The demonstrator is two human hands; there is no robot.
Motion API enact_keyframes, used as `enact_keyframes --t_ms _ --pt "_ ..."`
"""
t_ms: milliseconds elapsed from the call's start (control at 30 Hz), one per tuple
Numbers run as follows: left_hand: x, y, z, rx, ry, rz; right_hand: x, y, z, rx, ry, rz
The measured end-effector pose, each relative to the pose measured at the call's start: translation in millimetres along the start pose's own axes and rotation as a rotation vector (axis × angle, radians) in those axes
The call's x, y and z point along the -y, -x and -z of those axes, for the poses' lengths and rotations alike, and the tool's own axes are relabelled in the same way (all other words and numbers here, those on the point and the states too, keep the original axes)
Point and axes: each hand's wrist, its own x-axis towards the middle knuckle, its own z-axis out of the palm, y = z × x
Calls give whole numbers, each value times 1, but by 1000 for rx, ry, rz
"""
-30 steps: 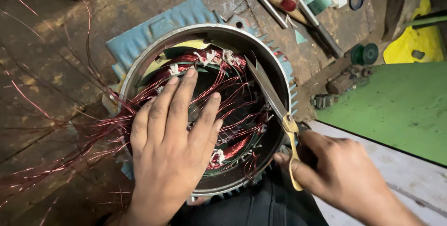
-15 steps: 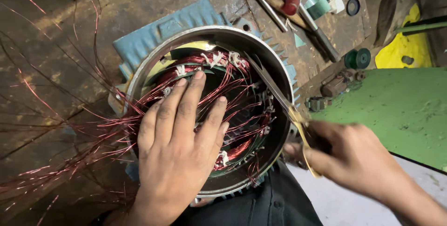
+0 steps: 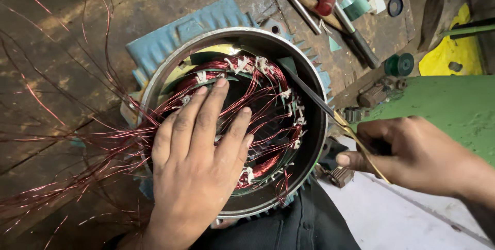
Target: The person removes old copper windings from an electric motor stator, pulling loose wire out by hand and cutting wire bundles with shears. They then cut green insulating paper strips and insert the strips into the stator slots, pressing them into place around the winding.
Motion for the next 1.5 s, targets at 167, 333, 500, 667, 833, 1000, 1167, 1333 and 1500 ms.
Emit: enact_keyframes --t_ms 167,333,500,667,833,1000,1167,1333,1500 --pt "1 -2 1 -7 12 6 -9 -2 7 54 104 -57" --pt "3 -3 1 -10 51 9 -25 1 1 45 -68 -34" --pt "3 -3 0 -5 60 17 -9 -4 12 47 -54 -61" --pt "0 -3 0 6 36 27 31 -22 46 184 -1 -165" --pt "1 -5 -1 -1 49 24 47 -26 61 243 193 -147" --pt "5 -3 -3 1 70 15 43 -31 62 272 169 -169" --pt "4 -2 0 -11 100 26 14 -38 44 219 106 -102" --pt "2 -4 3 -9 97 20 -62 2 8 -67 -20 26" --pt "-6 1 2 -41 22 19 -121 29 -39 -196 -204 178"
